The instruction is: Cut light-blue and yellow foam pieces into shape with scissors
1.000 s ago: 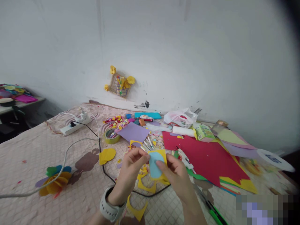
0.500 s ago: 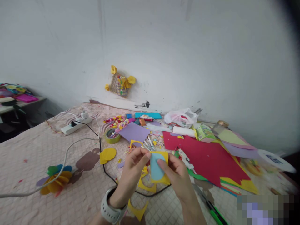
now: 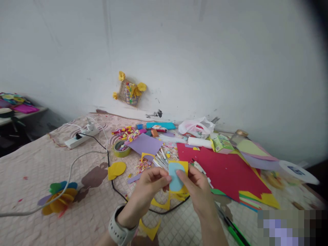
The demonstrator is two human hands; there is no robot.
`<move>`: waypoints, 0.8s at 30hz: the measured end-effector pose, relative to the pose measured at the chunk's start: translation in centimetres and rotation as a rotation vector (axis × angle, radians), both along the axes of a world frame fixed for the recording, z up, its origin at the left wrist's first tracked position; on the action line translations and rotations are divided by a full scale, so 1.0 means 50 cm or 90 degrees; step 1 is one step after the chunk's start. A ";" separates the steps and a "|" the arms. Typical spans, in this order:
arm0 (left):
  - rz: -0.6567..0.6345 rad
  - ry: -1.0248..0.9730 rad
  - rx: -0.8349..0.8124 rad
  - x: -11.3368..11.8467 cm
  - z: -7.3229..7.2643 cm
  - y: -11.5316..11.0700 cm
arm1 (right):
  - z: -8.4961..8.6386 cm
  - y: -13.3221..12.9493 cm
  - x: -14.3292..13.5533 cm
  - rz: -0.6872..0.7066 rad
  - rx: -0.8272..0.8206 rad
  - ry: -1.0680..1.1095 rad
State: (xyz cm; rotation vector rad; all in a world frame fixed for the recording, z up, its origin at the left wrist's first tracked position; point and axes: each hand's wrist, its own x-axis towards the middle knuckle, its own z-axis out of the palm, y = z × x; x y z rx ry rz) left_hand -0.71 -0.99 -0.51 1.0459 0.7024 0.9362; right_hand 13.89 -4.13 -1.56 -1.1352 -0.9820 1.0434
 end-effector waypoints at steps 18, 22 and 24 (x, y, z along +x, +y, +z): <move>-0.131 -0.291 -0.164 0.015 -0.042 0.013 | 0.011 -0.009 -0.010 0.064 0.014 0.069; -0.131 -0.314 -0.170 0.017 -0.046 0.012 | 0.011 -0.008 -0.011 0.064 0.018 0.077; -0.130 -0.318 -0.167 0.018 -0.047 0.012 | 0.012 -0.007 -0.009 0.060 0.023 0.081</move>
